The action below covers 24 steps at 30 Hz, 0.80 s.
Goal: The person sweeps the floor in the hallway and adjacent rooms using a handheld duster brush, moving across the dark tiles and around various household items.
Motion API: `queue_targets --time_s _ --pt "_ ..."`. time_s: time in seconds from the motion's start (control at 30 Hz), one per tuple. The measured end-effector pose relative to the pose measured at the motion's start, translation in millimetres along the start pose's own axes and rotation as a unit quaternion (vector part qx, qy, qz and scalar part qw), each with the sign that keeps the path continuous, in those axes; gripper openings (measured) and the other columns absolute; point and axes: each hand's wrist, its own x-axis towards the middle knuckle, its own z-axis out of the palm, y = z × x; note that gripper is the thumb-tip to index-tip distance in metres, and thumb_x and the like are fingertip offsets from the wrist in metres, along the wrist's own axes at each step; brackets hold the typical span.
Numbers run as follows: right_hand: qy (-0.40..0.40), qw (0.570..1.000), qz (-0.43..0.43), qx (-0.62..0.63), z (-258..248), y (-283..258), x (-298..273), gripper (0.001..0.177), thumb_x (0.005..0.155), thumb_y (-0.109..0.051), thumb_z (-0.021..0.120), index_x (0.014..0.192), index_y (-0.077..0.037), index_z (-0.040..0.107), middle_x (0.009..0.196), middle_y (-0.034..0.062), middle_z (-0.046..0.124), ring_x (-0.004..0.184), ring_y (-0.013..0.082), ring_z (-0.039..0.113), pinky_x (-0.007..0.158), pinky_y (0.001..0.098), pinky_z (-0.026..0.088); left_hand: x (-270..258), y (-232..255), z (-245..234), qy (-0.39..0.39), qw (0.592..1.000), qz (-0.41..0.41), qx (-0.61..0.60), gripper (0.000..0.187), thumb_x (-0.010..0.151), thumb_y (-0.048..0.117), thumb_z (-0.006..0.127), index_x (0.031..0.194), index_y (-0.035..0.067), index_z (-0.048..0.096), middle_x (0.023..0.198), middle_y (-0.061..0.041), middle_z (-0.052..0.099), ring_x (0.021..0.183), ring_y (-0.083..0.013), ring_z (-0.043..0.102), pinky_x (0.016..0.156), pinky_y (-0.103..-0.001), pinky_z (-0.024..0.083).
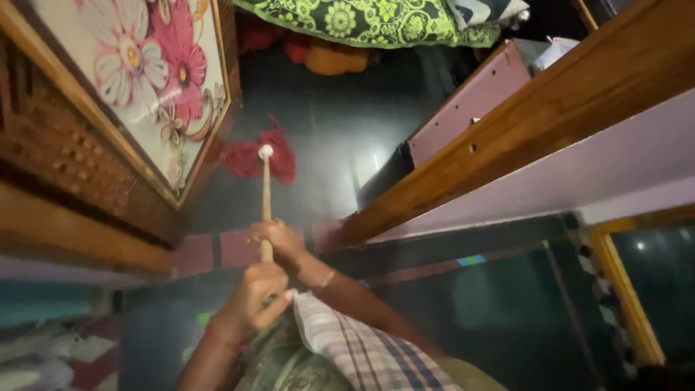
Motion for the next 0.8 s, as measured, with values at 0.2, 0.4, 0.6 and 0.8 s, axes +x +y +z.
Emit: queue_targets --time_s 0.2,0.4,0.6,0.8 --pt "0.067 0.997 0.031 -0.002 16 -51 20 0.019 0.078 -0.02 0.074 0.078 -0.009 0.058 0.075 0.0112 0.062 0.074 0.0361 0.063 0.067 0.0459 0.05 43 46 -106 -0.051 0.984 0.112 -0.129 0.022 0.079 0.014 0.067 0.064 0.005 0.054 0.063 -0.009 0.054 0.056 -0.0263 0.055 0.057 -0.04 0.041" --pt "0.168 0.985 -0.035 -0.029 2 -14 61 0.02 0.077 -0.018 0.071 0.075 -0.01 0.053 0.073 0.0094 0.062 0.072 0.0325 0.064 0.064 0.0441 0.05 84 22 -113 -0.045 0.983 0.095 -0.149 0.023 0.076 0.017 0.066 0.066 0.004 0.05 0.064 -0.011 0.049 0.059 -0.029 0.053 0.06 -0.041 0.04" --pt "0.223 0.964 -0.026 -0.141 -18 116 82 0.026 0.074 -0.017 0.075 0.068 -0.01 0.05 0.067 0.011 0.055 0.066 0.0344 0.059 0.06 0.0471 0.048 117 -71 -59 -0.017 0.993 0.086 -0.081 0.024 0.077 0.013 0.065 0.064 0.005 0.046 0.064 -0.013 0.049 0.061 -0.0331 0.053 0.059 -0.044 0.041" --pt "0.103 0.982 0.062 -0.146 -63 252 101 0.018 0.069 -0.016 0.074 0.072 -0.015 0.057 0.072 0.0072 0.064 0.07 0.0337 0.065 0.065 0.0493 0.049 177 -173 -9 0.017 0.997 0.049 0.049 0.009 0.079 0.009 0.063 0.072 0.003 0.063 0.075 -0.014 0.066 0.072 -0.0355 0.065 0.072 -0.043 0.052"
